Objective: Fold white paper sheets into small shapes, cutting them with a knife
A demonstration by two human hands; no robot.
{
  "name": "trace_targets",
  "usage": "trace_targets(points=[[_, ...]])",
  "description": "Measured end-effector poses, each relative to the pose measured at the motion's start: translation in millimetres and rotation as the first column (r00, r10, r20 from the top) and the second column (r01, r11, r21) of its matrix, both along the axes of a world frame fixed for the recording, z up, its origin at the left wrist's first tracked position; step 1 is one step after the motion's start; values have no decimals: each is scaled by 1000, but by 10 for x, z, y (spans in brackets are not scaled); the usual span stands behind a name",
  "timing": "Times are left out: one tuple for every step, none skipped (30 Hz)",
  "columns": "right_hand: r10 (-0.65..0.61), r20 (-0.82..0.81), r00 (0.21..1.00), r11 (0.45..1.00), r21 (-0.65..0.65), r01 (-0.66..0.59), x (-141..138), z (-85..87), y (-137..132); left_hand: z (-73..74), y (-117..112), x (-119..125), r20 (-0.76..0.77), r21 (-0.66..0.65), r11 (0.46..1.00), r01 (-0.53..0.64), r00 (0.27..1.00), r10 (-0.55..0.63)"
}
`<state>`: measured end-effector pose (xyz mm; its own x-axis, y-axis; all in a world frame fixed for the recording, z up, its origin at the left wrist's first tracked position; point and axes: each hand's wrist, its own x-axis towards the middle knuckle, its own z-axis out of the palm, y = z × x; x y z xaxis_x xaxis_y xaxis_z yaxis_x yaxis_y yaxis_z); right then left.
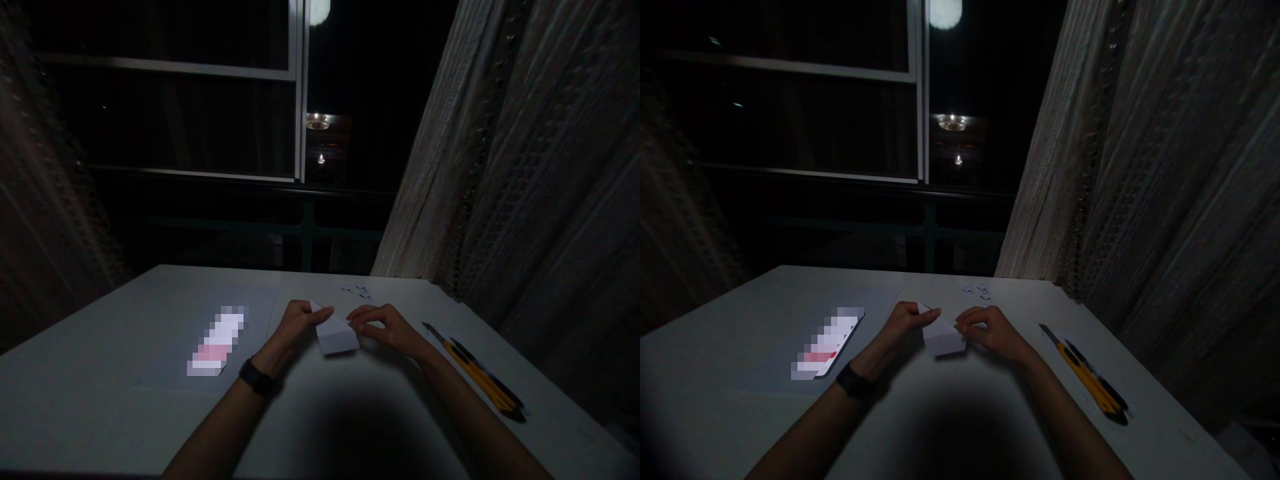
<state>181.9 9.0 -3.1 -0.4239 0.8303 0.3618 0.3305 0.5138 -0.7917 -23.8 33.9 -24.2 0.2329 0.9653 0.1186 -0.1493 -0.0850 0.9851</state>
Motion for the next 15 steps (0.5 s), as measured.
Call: trace_targets(points=[[-17, 6, 1000, 1000, 7, 17, -12, -6, 6, -9, -3, 6, -1, 1, 1000, 12, 1000, -12], [-36, 13, 999, 999, 9, 36, -32, -17, 12, -18, -9, 15, -1, 1, 1000, 20, 1000, -20], [-57, 25, 998, 998, 5, 57, -59, -35, 19, -26, -16, 25, -2, -3, 1000, 23, 1000, -23], [-78, 41, 996, 997, -4, 78, -88, -58, 27, -31, -22, 35, -4, -7, 1000, 30, 1000, -30], [-96, 56, 994, 995, -14, 97, -115, -84, 33, -34, -26, 42, -7, -10, 999, 39, 999, -39], [-110, 66, 992, 993, -24, 112, -135, -110, 38, -34, -26, 45, -12, -12, 999, 48, 999, -48], [-118, 72, 990, 992, -31, 120, -144, -131, 42, -31, -23, 42, -18, -12, 999, 51, 999, -51], [-118, 75, 990, 992, -38, 121, -139, -145, 44, -25, -16, 32, -27, -8, 999, 45, 999, -45], [-111, 76, 991, 993, -44, 114, -119, -150, 44, -19, -6, 17, -39, 1, 1000, 28, 999, -28], [-99, 77, 992, 994, -46, 103, -87, -144, 44, -12, 6, -4, -60, 11, 1000, 11, 998, -10], [-85, 79, 993, 995, -48, 89, -45, -128, 44, -6, 18, -27, -90, 20, 1000, 2, 996, 0], [-68, 80, 994, 996, -51, 72, 3, -105, 44, 0, 27, -52, -128, 23, 1000, 12, 992, -9], [-48, 80, 996, 997, -59, 53, 50, -76, 44, 4, 33, -75, -170, 20, 999, 48, 984, -44], [-22, 79, 997, 997, -71, 28, 92, -47, 46, 6, 35, -95, -211, 12, 994, 105, 972, -100], [4, 81, 997, 996, -86, 3, 127, -18, 47, 7, 31, -108, -245, 2, 985, 173, 955, -167]])
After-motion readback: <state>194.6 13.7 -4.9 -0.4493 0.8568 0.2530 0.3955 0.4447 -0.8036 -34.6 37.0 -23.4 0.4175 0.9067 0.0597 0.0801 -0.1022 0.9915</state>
